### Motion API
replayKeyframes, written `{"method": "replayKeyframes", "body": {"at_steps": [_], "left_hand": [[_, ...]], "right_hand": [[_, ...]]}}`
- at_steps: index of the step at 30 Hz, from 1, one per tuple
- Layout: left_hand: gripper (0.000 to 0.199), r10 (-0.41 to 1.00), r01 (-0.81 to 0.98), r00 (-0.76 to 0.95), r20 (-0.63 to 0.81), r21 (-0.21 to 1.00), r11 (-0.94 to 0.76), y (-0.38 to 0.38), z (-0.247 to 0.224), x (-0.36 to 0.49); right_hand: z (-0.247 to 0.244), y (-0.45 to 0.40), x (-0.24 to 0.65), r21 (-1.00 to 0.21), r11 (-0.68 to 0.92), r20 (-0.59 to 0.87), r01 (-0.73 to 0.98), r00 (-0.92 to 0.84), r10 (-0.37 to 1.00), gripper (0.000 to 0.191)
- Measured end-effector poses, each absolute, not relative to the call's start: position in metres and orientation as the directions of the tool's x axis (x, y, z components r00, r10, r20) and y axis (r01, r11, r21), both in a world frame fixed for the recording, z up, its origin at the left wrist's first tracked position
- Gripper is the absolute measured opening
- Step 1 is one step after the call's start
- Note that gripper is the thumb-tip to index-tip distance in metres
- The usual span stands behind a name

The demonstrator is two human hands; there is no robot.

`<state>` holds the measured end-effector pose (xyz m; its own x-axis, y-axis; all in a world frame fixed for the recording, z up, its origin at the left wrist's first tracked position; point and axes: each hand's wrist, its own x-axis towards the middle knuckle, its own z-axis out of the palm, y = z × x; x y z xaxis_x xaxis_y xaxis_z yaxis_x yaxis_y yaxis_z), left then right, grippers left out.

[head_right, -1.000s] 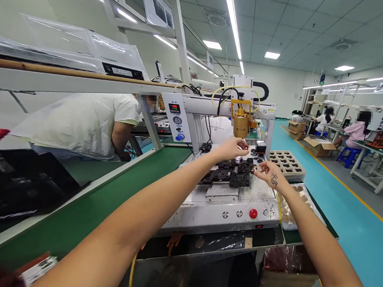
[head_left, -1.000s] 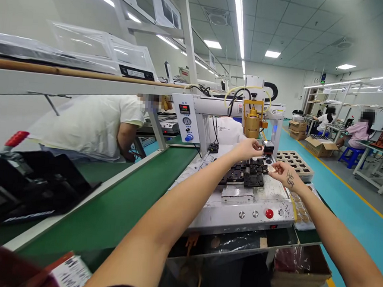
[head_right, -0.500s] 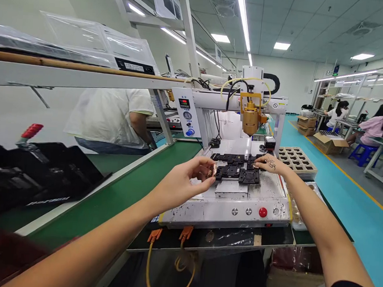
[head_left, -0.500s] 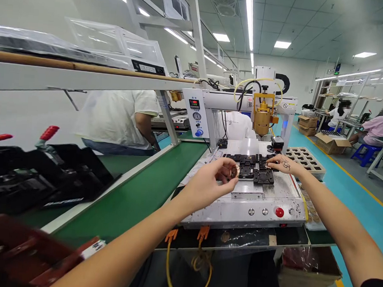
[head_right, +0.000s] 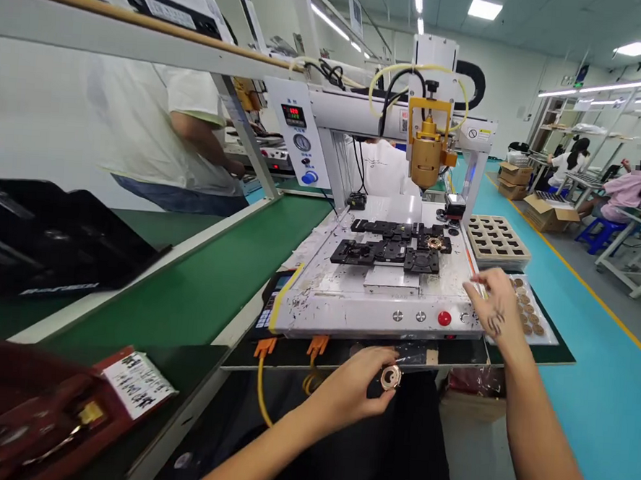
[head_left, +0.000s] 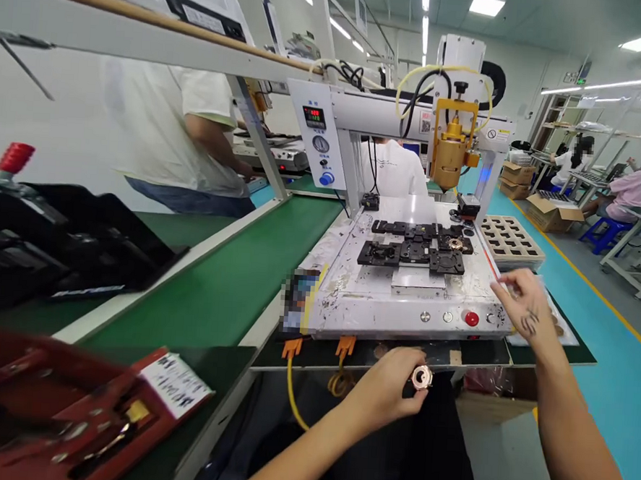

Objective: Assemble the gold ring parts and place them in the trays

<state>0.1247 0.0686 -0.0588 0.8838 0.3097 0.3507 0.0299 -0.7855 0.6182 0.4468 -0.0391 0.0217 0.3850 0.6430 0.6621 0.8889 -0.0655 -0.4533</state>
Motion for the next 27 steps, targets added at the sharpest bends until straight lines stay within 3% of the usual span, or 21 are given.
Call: {"method": "replayKeyframes", "body": {"at_steps": [4,7,10,13,19,22,27], "left_hand": [[0.036,0.266,0.028,0.911,0.315,0.596,-0.802,0.067,-0.111,0.114],[0.034,0.258,0.011,0.922,0.289,0.646,-0.764,0.061,-0.117,0.107],[0.033,0.249,-0.04,0.924,0.289,0.723,-0.69,0.055,-0.107,0.102],[0.033,0.267,-0.077,0.915,0.302,0.781,-0.62,0.056,-0.093,0.089],[0.026,0.567,0.154,0.807,0.164,0.869,-0.47,0.08,-0.086,0.05],[0.022,0.575,0.214,0.817,0.045,0.902,-0.375,0.09,-0.09,0.044],[0.025,0.538,0.213,0.842,-0.019,0.93,-0.301,0.098,-0.092,0.043]], "right_hand": [[-0.025,-0.093,0.423,-0.457,-0.203,0.688,0.866,0.489,0.537,0.038],[-0.043,-0.091,0.385,-0.452,-0.223,0.761,0.864,0.503,0.41,0.03],[-0.053,-0.072,0.33,-0.455,0.101,0.741,0.885,0.313,0.594,0.009],[-0.065,-0.046,0.286,-0.52,0.355,0.59,0.777,0.026,0.807,0.025],[-0.101,0.001,0.265,-0.518,0.352,0.498,0.78,-0.06,0.865,0.024],[-0.116,0.011,0.262,-0.459,0.345,0.479,0.819,-0.1,0.872,0.017],[-0.14,0.01,0.263,-0.363,0.385,0.486,0.849,-0.18,0.855,0.025]]}}
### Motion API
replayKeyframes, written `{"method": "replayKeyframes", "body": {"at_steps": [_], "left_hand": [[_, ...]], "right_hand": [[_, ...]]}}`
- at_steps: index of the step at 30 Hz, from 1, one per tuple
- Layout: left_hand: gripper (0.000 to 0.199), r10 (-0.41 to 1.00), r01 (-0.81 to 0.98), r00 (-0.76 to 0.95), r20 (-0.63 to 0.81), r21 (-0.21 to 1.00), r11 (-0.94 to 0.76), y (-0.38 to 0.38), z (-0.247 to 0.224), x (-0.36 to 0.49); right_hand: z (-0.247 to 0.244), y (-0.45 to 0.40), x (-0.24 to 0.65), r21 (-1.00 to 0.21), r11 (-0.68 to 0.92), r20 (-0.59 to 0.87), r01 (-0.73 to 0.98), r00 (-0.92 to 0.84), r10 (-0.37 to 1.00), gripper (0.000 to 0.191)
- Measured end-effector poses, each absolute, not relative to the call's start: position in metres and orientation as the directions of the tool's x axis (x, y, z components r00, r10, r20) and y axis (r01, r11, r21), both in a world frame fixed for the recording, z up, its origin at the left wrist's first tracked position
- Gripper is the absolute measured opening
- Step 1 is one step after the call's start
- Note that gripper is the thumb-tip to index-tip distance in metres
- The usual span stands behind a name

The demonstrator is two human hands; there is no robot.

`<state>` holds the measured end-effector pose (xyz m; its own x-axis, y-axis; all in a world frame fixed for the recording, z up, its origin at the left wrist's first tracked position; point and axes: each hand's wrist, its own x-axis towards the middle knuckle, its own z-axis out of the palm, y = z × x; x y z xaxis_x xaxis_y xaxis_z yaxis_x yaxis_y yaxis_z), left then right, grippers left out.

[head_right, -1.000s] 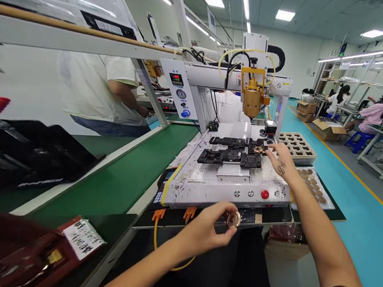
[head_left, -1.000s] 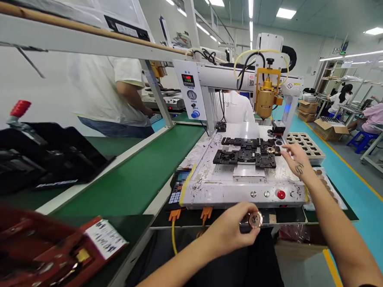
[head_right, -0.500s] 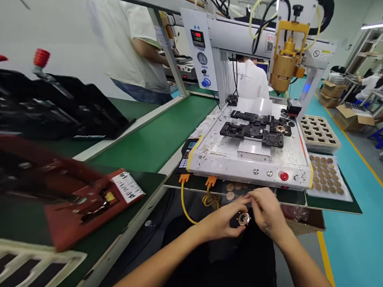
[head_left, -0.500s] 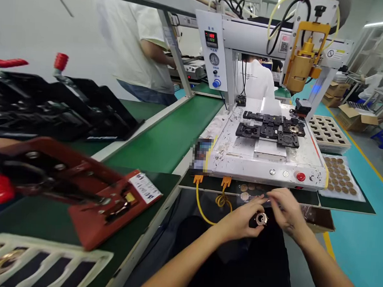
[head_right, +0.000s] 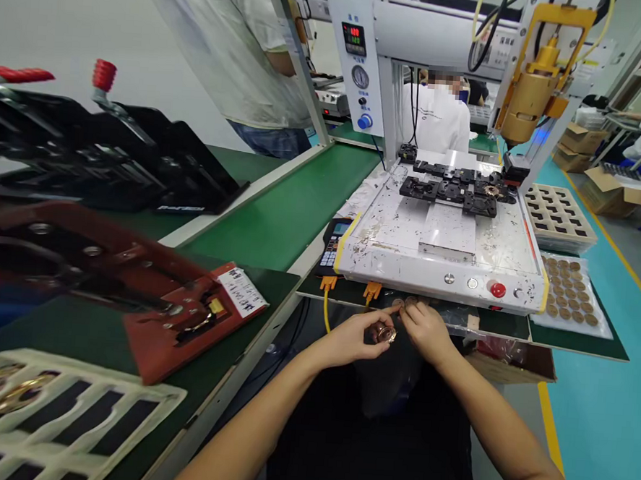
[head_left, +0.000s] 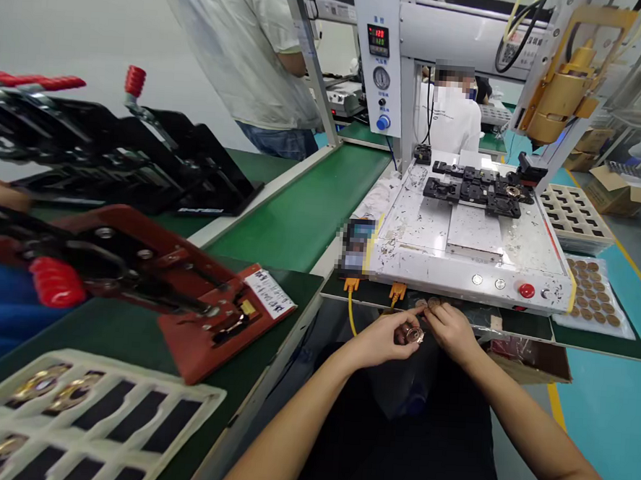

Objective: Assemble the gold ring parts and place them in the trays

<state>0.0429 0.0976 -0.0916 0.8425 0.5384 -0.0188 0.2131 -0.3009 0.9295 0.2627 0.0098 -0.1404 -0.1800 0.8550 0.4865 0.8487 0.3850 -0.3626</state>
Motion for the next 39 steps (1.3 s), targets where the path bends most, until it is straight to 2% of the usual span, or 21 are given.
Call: {"method": "replayKeyframes", "body": {"at_steps": [6,11,15,19,22,24,27,29,31,33,34,39], "left_hand": [[0.027,0.477,0.19,0.875,-0.083,0.965,-0.182,0.104,-0.087,0.036],[0.027,0.484,0.175,0.871,-0.082,0.973,-0.149,0.101,-0.088,0.035],[0.024,0.577,0.192,0.816,-0.034,0.958,-0.215,0.096,-0.094,0.045],[0.024,0.678,0.217,0.733,0.055,0.926,-0.309,0.09,-0.098,0.059],[0.029,0.717,0.211,0.693,0.072,0.931,-0.297,0.083,-0.094,0.062],[0.035,0.739,0.157,0.673,0.029,0.971,-0.182,0.076,-0.087,0.06],[0.041,0.749,-0.029,0.658,-0.08,0.991,0.132,0.062,-0.074,0.053],[0.047,0.732,-0.133,0.661,-0.164,0.935,0.33,0.054,-0.065,0.049],[0.053,0.709,-0.184,0.666,-0.232,0.87,0.458,0.047,-0.058,0.045],[0.059,0.69,-0.199,0.667,-0.281,0.825,0.529,0.041,-0.051,0.041],[0.061,0.681,-0.201,0.668,-0.301,0.808,0.554,0.039,-0.049,0.039],[0.055,0.656,-0.228,0.674,-0.34,0.749,0.622,0.031,-0.039,0.031]], "right_hand": [[-0.161,-0.006,0.261,-0.296,0.453,0.493,0.841,-0.271,0.826,0.033],[-0.165,-0.044,0.24,-0.296,0.472,0.526,0.83,-0.271,0.806,0.027],[-0.156,-0.071,0.243,-0.348,0.348,0.577,0.87,-0.094,0.812,0.017],[-0.142,-0.069,0.265,-0.499,0.133,0.547,0.856,0.192,0.815,0.013],[-0.129,-0.058,0.274,-0.556,0.101,0.523,0.825,0.252,0.814,0.012],[-0.118,-0.055,0.273,-0.619,0.093,0.513,0.78,0.311,0.8,0.011],[-0.095,-0.055,0.264,-0.736,0.064,0.459,0.674,0.427,0.779,0.014],[-0.079,-0.056,0.256,-0.838,0.047,0.35,0.543,0.469,0.811,0.016],[-0.064,-0.056,0.249,-0.949,0.027,0.18,0.314,0.473,0.863,0.022],[-0.052,-0.055,0.244,-0.994,-0.005,0.042,0.105,0.439,0.898,0.03],[-0.047,-0.053,0.242,-0.998,-0.019,0.006,0.054,0.423,0.906,0.032],[-0.037,-0.049,0.238,-0.993,-0.086,-0.111,-0.081,0.387,0.916,0.036]]}}
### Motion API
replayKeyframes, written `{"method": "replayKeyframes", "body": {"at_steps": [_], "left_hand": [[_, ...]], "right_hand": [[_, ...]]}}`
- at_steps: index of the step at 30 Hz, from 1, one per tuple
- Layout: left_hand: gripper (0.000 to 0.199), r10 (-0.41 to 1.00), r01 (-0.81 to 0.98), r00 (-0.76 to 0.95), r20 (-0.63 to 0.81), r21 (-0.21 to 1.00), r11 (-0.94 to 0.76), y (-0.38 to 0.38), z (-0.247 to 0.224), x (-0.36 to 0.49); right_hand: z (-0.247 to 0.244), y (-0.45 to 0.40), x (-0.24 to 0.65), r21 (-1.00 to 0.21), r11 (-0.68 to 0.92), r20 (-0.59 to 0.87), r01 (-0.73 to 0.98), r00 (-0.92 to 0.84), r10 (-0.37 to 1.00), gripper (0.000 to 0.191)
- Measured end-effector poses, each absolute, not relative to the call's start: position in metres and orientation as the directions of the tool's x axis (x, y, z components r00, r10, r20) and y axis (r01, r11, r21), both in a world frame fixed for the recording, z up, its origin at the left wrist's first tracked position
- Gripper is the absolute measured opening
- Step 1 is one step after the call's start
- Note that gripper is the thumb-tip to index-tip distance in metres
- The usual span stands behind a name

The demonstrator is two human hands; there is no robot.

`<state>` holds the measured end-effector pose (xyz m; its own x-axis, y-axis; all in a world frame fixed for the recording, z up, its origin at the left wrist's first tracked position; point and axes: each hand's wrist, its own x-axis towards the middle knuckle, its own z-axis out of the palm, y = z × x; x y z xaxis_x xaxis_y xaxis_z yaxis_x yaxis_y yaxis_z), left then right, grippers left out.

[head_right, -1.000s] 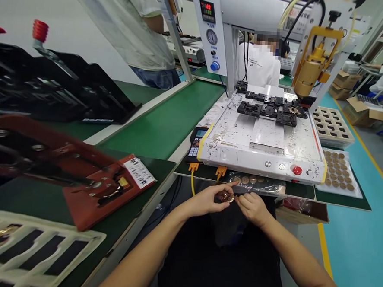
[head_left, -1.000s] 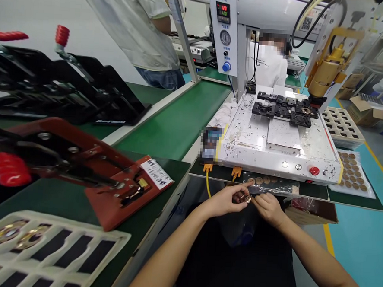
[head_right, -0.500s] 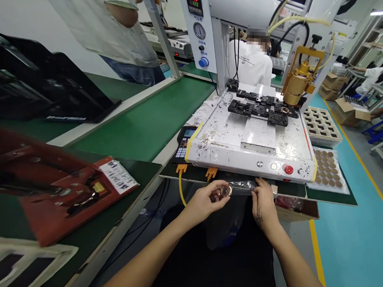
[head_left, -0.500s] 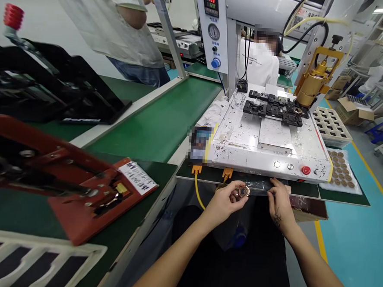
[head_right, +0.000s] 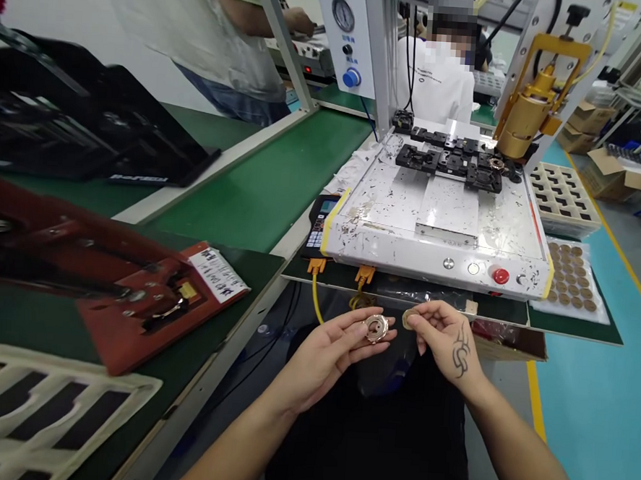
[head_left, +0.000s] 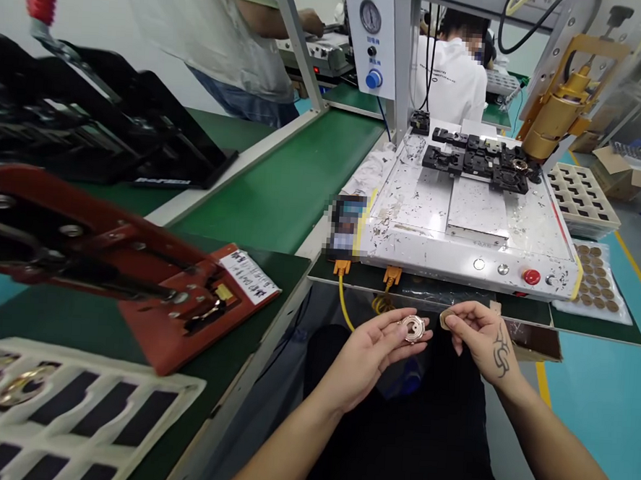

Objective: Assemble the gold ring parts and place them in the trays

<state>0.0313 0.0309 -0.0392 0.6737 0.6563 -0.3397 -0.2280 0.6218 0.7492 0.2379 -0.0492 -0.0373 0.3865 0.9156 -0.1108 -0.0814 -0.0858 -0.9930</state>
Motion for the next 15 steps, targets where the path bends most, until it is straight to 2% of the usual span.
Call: {"method": "replayKeyframes", "body": {"at_steps": [8,12,15], "left_hand": [[0.051,0.68,-0.285,0.678,-0.28,0.752,0.594,0.019,-0.03,0.024],[0.049,0.687,-0.302,0.68,-0.258,0.755,0.582,0.014,-0.032,0.023],[0.05,0.685,-0.299,0.683,-0.254,0.759,0.579,0.012,-0.034,0.023]], "right_hand": [[-0.037,-0.066,0.237,-0.971,-0.174,-0.214,-0.166,0.267,0.939,0.034],[-0.039,-0.071,0.24,-0.937,-0.22,-0.27,-0.271,0.165,0.949,0.036],[-0.038,-0.071,0.24,-0.934,-0.248,-0.287,-0.256,0.124,0.95,0.037]]}}
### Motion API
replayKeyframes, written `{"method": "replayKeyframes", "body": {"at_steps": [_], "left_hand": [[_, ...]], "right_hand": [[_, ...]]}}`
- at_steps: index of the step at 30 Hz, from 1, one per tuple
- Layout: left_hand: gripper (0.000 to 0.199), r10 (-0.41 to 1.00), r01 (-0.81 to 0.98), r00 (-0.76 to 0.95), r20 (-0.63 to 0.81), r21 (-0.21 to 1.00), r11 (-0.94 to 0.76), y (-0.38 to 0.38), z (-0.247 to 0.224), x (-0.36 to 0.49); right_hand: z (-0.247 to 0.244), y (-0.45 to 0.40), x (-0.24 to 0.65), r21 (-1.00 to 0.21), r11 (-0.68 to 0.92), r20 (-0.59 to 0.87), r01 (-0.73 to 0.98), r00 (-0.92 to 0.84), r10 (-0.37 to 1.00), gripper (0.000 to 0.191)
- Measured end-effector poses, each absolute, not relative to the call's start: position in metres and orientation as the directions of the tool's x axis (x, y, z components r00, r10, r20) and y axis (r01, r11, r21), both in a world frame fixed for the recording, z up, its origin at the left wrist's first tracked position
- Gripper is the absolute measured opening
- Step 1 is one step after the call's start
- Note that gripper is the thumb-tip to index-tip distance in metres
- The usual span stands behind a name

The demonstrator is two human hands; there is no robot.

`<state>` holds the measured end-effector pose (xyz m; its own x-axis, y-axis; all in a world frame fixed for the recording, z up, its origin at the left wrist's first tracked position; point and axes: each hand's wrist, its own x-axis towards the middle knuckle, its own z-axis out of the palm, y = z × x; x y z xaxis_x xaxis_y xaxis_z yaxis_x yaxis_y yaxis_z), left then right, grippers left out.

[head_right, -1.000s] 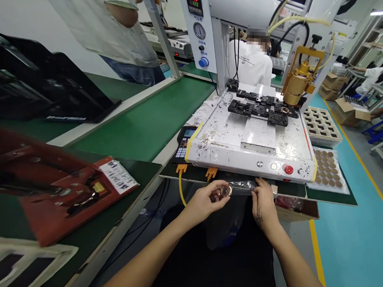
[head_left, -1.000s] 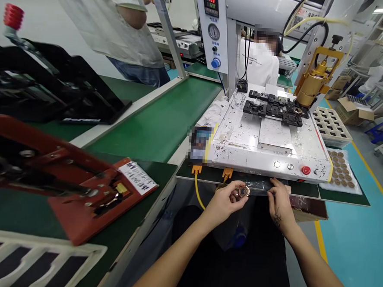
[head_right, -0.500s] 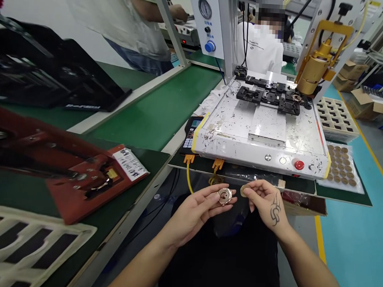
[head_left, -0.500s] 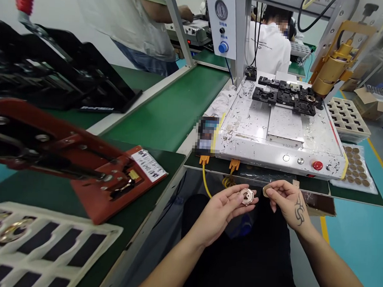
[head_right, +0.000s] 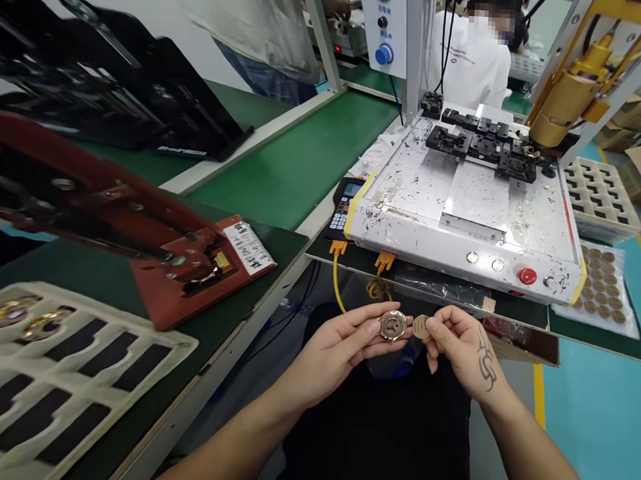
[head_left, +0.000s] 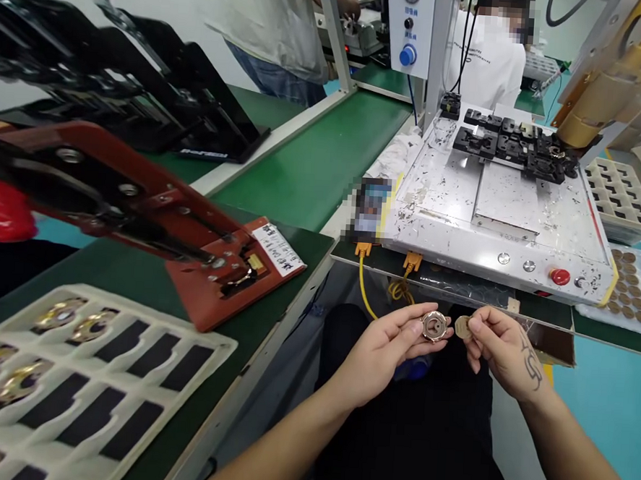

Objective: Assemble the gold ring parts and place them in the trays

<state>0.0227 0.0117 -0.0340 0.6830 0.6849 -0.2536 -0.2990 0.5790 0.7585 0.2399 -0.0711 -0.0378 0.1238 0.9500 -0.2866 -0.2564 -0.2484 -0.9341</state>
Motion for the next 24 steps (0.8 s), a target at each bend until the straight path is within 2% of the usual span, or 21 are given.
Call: {"method": "replayKeyframes", "body": {"at_steps": [3,8,12,24], "left_hand": [[0.052,0.683,-0.301,0.686,-0.252,0.755,0.582,0.01,-0.034,0.023],[0.052,0.692,-0.301,0.683,-0.234,0.774,0.558,0.006,-0.03,0.022],[0.053,0.707,-0.297,0.673,-0.216,0.797,0.526,0.002,-0.028,0.02],[0.051,0.734,-0.285,0.656,-0.175,0.843,0.456,-0.003,-0.026,0.022]], "right_hand": [[-0.03,-0.068,0.236,-0.971,-0.203,-0.221,-0.127,0.15,0.964,0.036],[-0.013,-0.061,0.221,-0.975,-0.015,0.022,0.221,0.164,0.986,0.033],[-0.011,-0.059,0.21,-0.973,0.021,0.049,0.23,0.115,0.992,0.026],[-0.016,-0.06,0.206,-0.975,0.023,0.054,0.222,0.131,0.99,0.024]]}}
